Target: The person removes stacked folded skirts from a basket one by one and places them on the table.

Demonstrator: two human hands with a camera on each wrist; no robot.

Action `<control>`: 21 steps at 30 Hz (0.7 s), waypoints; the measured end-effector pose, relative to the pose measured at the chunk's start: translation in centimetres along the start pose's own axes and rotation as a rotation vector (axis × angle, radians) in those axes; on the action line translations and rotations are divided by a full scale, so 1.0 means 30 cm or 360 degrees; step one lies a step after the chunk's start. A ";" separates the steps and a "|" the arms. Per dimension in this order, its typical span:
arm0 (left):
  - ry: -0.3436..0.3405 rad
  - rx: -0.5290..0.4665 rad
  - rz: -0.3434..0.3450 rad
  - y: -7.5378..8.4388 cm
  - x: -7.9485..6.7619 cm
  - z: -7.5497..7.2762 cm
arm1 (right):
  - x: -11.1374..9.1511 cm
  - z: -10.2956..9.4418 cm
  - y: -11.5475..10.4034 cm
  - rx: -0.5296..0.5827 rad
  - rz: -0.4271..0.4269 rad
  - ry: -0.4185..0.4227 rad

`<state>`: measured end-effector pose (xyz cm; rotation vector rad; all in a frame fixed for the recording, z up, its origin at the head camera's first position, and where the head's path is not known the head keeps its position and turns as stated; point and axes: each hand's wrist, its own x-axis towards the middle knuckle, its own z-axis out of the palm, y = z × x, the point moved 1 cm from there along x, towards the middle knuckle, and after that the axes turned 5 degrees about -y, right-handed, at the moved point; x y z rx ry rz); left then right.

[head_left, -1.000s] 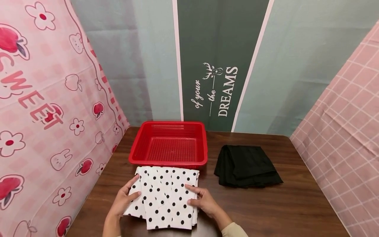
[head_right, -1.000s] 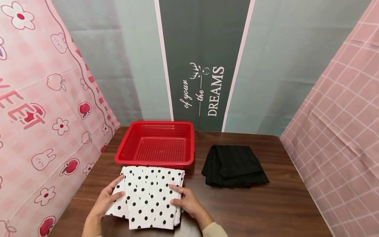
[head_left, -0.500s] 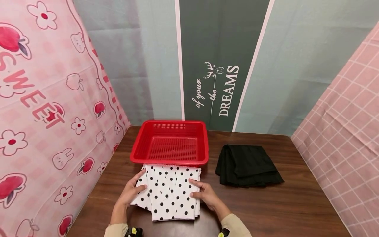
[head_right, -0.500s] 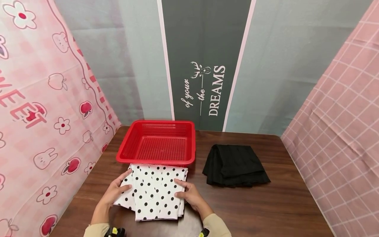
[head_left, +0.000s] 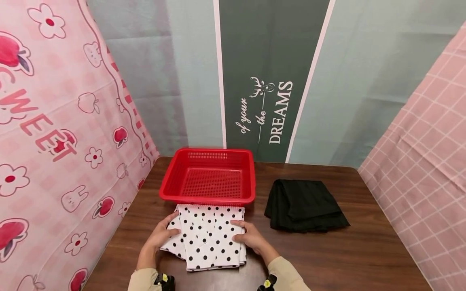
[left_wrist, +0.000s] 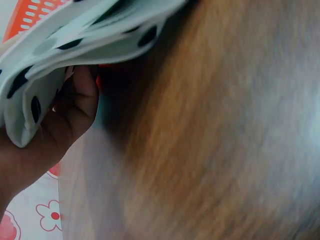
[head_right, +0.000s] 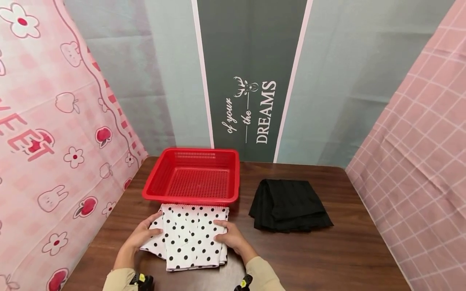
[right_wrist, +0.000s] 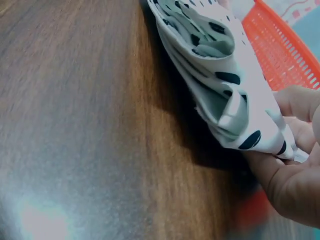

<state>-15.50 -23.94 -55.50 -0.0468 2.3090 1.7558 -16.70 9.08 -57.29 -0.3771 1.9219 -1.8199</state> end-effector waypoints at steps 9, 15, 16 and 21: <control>0.0056 0.0096 -0.0038 0.000 -0.016 -0.011 | -0.004 -0.009 -0.014 -0.0182 0.0020 -0.0046; 0.0135 -0.0175 -0.0077 -0.011 -0.065 -0.006 | -0.053 -0.053 -0.027 -0.0054 0.0138 -0.0052; 0.0151 -0.0223 -0.0085 -0.013 -0.076 -0.006 | -0.064 -0.064 -0.028 -0.0015 0.0158 -0.0048; 0.0227 -0.0276 -0.0099 -0.024 -0.132 -0.024 | -0.108 -0.108 -0.034 0.0069 0.0143 -0.0014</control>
